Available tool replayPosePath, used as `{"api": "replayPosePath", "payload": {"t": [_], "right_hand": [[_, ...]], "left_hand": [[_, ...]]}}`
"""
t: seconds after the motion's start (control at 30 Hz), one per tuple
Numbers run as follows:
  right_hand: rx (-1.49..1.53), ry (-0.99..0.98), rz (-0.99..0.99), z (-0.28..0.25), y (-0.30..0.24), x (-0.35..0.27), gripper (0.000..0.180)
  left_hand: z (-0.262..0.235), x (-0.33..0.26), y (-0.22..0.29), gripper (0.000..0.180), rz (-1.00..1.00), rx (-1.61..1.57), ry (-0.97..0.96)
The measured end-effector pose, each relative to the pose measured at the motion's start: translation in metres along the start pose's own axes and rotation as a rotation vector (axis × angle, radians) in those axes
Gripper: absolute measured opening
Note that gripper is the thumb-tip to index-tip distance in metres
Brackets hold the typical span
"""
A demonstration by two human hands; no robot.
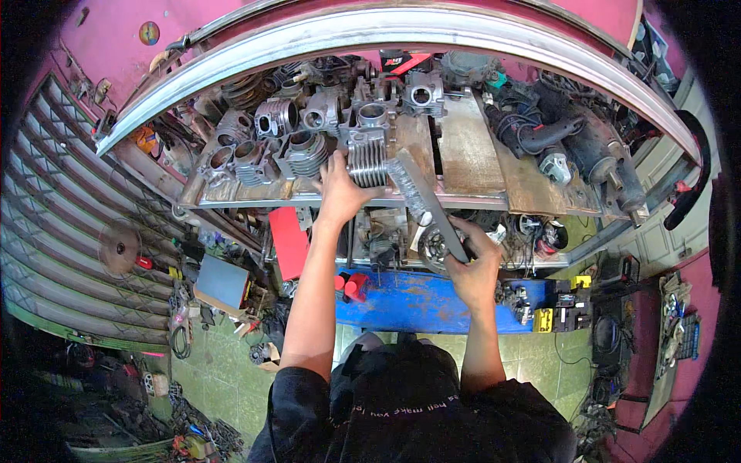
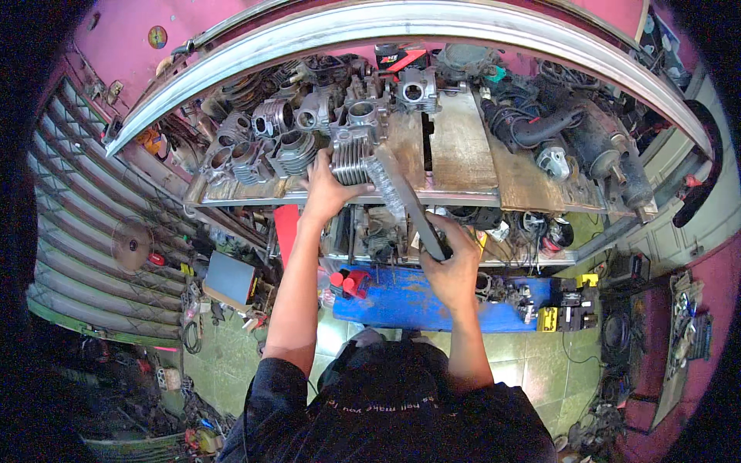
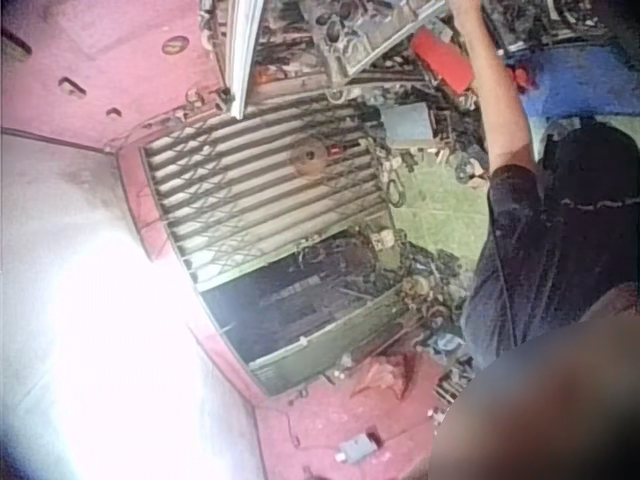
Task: The person files the surface and edges of a metal cylinder block with a metal file.
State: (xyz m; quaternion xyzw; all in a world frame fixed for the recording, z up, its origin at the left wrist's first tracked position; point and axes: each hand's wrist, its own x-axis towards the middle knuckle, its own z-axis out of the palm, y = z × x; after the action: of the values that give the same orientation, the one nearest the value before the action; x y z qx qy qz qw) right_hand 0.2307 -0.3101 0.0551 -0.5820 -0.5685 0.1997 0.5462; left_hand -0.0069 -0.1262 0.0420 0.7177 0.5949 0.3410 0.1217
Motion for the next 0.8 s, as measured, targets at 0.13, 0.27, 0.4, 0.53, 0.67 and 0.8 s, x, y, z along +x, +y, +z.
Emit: {"api": "replayPosePath", "payload": {"t": [0.13,0.27,0.4,0.53,0.67,0.8], "right_hand": [[-0.101,0.003,-0.091,0.009,-0.026,0.006,0.056],[-0.250,0.057,-0.206,0.019,-0.058,0.017,0.058],[-0.436,0.065,-0.353,0.049,-0.067,0.023,0.058],[-0.597,0.037,-0.413,0.081,-0.067,0.018,0.058],[-0.672,0.023,-0.420,0.110,-0.074,0.030,0.061],[-0.760,0.042,-0.384,0.135,-0.085,0.045,0.064]], "left_hand": [[0.008,0.004,0.010,0.117,-0.056,0.038,0.043],[0.015,-0.001,0.015,0.115,-0.065,-0.008,0.078],[0.014,-0.006,0.006,0.115,-0.046,-0.069,0.076],[0.012,-0.003,-0.013,0.115,0.044,-0.123,0.026],[0.014,0.011,-0.035,0.114,0.065,-0.223,-0.011],[0.024,0.013,-0.041,0.113,0.106,-0.260,0.020]]}}
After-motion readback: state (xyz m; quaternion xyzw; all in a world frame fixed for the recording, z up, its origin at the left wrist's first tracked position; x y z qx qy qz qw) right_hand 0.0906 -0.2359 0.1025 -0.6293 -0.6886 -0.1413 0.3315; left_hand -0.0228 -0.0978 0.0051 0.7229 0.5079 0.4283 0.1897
